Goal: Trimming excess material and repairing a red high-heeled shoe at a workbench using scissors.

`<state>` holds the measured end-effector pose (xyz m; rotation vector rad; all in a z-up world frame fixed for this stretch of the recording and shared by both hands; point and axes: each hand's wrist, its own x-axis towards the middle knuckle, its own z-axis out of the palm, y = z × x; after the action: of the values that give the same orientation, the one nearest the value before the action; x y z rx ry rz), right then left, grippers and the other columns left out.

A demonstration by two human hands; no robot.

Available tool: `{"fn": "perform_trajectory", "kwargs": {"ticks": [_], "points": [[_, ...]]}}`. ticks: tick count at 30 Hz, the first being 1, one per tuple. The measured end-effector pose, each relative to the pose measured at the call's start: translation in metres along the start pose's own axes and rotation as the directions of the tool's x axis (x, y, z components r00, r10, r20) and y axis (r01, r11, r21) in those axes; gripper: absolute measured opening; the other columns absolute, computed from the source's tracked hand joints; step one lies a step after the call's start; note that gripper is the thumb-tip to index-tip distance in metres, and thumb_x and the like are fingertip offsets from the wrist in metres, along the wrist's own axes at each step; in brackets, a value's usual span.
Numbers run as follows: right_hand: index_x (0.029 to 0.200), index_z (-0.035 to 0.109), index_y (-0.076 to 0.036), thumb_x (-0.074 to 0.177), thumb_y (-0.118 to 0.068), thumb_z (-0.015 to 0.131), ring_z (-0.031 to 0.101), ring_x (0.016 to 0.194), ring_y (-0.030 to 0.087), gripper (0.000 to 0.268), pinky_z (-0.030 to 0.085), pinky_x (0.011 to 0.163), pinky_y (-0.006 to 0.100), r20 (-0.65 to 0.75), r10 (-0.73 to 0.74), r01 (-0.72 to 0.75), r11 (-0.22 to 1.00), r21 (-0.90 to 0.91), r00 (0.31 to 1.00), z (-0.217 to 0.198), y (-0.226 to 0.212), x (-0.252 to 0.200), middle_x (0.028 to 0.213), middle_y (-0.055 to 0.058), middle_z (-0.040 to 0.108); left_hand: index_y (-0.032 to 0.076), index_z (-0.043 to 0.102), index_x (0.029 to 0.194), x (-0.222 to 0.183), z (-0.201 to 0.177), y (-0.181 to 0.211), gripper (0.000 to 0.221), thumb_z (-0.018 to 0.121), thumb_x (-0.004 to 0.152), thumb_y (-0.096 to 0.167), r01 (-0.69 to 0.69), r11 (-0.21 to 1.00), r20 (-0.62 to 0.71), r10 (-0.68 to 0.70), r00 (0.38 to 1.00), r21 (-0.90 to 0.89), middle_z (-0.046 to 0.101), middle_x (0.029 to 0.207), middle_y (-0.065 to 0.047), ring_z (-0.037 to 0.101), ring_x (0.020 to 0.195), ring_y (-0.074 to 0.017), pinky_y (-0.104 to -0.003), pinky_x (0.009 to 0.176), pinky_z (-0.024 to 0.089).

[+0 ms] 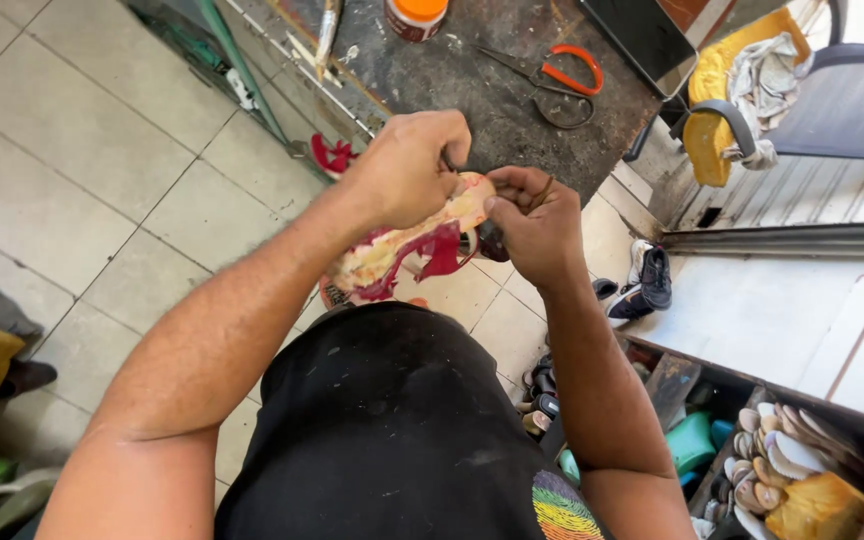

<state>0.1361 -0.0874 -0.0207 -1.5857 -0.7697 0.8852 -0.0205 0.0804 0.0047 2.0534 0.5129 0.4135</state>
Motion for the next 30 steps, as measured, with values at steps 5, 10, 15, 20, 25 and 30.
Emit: {"fn": "perform_trajectory", "kwargs": {"ticks": [5,10,15,20,25,30], "points": [[0.110,0.072,0.001,0.087,0.006,0.071,0.069,0.072,0.010,0.024,0.057,0.063,0.023,-0.218,-0.004,-0.013,0.997,-0.077,0.976,-0.004,-0.005,0.003,0.083,0.008,0.074,0.018,0.069,0.090,-0.012,0.024,0.031,0.026,0.078,0.069,0.030,-0.089,0.919,-0.113,0.142,0.983,0.384,0.059,0.092,-0.007,0.063,0.088,-0.0362,-0.052,0.072,0.053],[0.110,0.075,-0.002,0.088,0.001,0.073,0.070,0.072,0.011,0.021,0.058,0.066,0.026,-0.185,0.015,-0.054,0.977,-0.206,0.983,-0.015,-0.031,0.013,0.082,0.008,0.075,0.016,0.068,0.101,-0.015,0.052,0.027,0.044,0.080,0.062,0.032,-0.083,0.830,-0.281,0.279,0.918,0.552,0.053,0.101,-0.006,0.059,0.094,-0.0347,-0.047,0.060,0.055],[0.105,0.080,-0.019,0.091,-0.008,0.071,0.070,0.082,0.028,0.020,0.055,0.073,0.041,0.075,-0.168,0.176,0.736,-0.654,0.983,-0.047,-0.038,0.028,0.098,0.006,0.073,0.012,0.070,0.101,-0.015,0.073,0.025,0.044,0.073,0.062,0.032,-0.030,0.770,-0.385,0.351,0.854,0.637,0.059,0.108,-0.007,0.062,0.102,-0.0315,-0.034,0.060,0.061],[0.104,0.080,-0.010,0.086,-0.001,0.080,0.072,0.085,0.030,0.021,0.055,0.073,0.040,0.353,-0.202,0.356,0.818,-0.453,0.913,-0.059,-0.049,0.050,0.090,0.010,0.072,0.009,0.074,0.097,-0.016,0.079,0.030,0.038,0.081,0.068,0.032,0.005,0.821,-0.396,0.270,0.878,0.571,0.064,0.106,-0.008,0.063,0.103,-0.0329,-0.037,0.074,0.061],[0.107,0.080,-0.007,0.085,0.000,0.082,0.071,0.080,0.029,0.023,0.054,0.071,0.040,0.470,-0.198,0.376,0.869,-0.322,0.860,-0.070,-0.038,0.072,0.083,0.012,0.071,0.004,0.072,0.099,-0.012,0.088,0.035,0.030,0.080,0.077,0.023,0.015,0.839,-0.444,0.272,0.854,0.543,0.068,0.106,-0.013,0.065,0.106,-0.0386,-0.043,0.091,0.057],[0.115,0.077,-0.007,0.091,0.001,0.072,0.065,0.077,0.013,0.026,0.053,0.066,0.032,0.544,-0.005,0.160,0.958,-0.238,0.839,-0.064,-0.043,0.074,0.086,0.011,0.075,0.001,0.068,0.103,-0.016,0.093,0.038,0.029,0.076,0.078,0.014,-0.008,0.922,-0.553,0.239,0.798,0.387,0.068,0.110,-0.017,0.066,0.107,-0.0440,-0.051,0.096,0.056]]}}
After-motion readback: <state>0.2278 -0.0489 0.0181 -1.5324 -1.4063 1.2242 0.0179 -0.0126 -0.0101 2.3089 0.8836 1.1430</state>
